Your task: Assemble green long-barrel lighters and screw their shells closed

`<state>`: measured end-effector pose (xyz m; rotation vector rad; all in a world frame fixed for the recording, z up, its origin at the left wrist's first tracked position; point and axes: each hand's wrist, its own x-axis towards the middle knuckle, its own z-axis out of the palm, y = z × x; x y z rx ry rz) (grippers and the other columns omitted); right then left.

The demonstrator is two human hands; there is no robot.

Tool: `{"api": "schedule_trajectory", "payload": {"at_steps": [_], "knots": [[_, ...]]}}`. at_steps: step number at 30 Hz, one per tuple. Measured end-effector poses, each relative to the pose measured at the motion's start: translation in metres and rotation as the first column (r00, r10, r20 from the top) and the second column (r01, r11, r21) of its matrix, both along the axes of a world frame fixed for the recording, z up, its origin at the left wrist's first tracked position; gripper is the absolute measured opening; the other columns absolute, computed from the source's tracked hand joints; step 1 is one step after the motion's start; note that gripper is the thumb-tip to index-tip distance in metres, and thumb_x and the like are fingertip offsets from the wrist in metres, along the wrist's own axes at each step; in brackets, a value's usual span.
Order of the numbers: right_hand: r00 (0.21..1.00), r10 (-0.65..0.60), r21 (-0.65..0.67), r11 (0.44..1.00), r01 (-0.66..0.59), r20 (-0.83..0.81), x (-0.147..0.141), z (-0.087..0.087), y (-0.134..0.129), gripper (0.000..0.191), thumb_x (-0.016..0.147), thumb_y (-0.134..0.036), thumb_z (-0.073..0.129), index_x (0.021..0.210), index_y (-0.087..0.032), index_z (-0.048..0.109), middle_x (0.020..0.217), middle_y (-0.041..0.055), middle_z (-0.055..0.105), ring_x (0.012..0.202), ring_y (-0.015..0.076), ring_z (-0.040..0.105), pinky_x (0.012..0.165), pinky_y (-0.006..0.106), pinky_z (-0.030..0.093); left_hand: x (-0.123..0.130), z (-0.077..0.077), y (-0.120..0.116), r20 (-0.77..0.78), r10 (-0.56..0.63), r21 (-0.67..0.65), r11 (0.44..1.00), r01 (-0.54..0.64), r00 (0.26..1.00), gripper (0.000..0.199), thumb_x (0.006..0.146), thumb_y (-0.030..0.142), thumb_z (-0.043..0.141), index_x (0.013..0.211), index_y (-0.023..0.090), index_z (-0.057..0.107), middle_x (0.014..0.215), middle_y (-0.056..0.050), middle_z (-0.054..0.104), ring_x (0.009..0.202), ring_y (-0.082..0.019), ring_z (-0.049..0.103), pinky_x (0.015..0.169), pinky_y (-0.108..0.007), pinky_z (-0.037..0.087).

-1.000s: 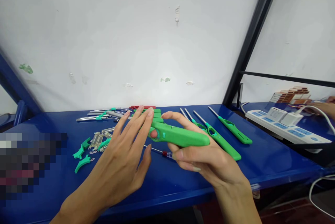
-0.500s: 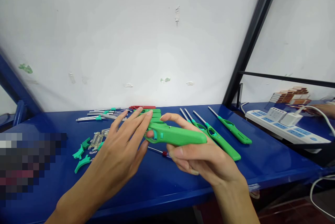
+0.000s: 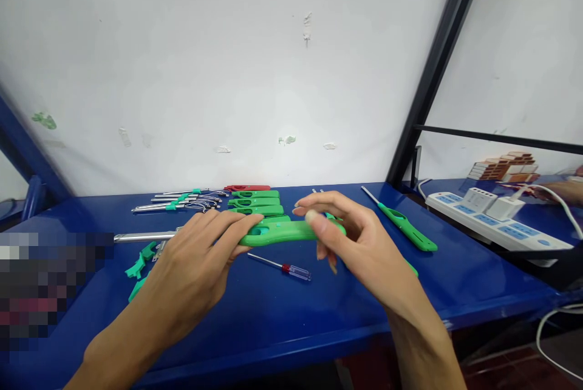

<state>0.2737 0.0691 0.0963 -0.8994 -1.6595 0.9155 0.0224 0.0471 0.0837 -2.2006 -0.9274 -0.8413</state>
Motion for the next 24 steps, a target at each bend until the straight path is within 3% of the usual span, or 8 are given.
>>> {"api": "schedule_trajectory", "payload": {"at_steps": [3,8,11,16,20,24], "knots": [[0.995,-0.021,0.048,0.999,0.017,0.101,0.002,0.004,-0.004,0.033,0.087,-0.048,0.087,0.115,-0.034,0.081,0.113,0.0021,0.08,0.064,0.0117,0.064,0.051,0.021,0.054,-0.002,0.002,-0.002,0.051,-0.029,-0.02,0.999,0.03,0.998,0.03,0.111,0.01,0.039,0.129,0.011,0.062,0.111,-0.01,0.072,0.088,-0.026,0.062,0.076,-0.041,0.048],[0.971,-0.138,0.196,0.976,0.098,0.197,-0.003,0.007,-0.01,0.018,0.088,-0.042,0.086,0.104,-0.037,0.087,0.095,-0.0024,0.084,0.061,0.0129,0.065,0.055,0.024,0.054,-0.006,0.004,-0.001,0.1,-0.052,-0.052,0.997,0.057,0.994,0.028,0.11,0.01,0.04,0.125,0.013,0.064,0.107,-0.008,0.074,0.088,-0.026,0.066,0.072,-0.039,0.049],[0.975,-0.125,0.201,0.976,0.088,0.181,-0.007,0.006,-0.013,0.013,0.09,-0.039,0.085,0.103,-0.037,0.086,0.078,-0.0049,0.08,0.057,0.0124,0.066,0.053,0.022,0.055,-0.008,0.004,0.0,0.13,-0.054,-0.058,0.996,0.061,0.99,0.027,0.112,0.014,0.039,0.121,0.012,0.064,0.101,-0.008,0.075,0.085,-0.026,0.069,0.071,-0.039,0.052],[0.993,0.027,0.183,0.982,-0.048,0.114,-0.01,0.004,-0.019,0.031,0.092,-0.033,0.085,0.121,-0.04,0.078,0.082,-0.0081,0.078,0.061,0.0101,0.073,0.061,0.019,0.062,-0.014,0.007,-0.002,0.21,0.047,-0.14,0.99,-0.017,0.976,0.031,0.108,0.013,0.038,0.126,0.016,0.063,0.099,-0.007,0.078,0.078,-0.024,0.073,0.066,-0.036,0.053],[0.99,0.01,0.249,0.967,-0.045,0.141,-0.011,0.002,-0.02,0.038,0.091,-0.026,0.086,0.125,-0.041,0.076,0.074,-0.0092,0.073,0.061,0.01,0.072,0.062,0.018,0.062,-0.019,0.01,-0.006,0.221,0.12,-0.242,0.968,-0.065,0.968,0.033,0.107,0.014,0.038,0.126,0.019,0.064,0.083,-0.002,0.076,0.06,-0.02,0.068,0.055,-0.032,0.046],[0.982,-0.028,0.299,0.954,-0.03,0.187,-0.012,0.0,-0.018,0.039,0.092,-0.029,0.085,0.128,-0.041,0.075,0.088,-0.0066,0.079,0.065,0.0108,0.073,0.063,0.02,0.062,-0.021,0.012,-0.007,0.216,0.137,-0.305,0.95,-0.066,0.967,0.035,0.108,0.017,0.035,0.126,0.02,0.064,0.076,0.0,0.073,0.056,-0.019,0.065,0.055,-0.031,0.044]]}}
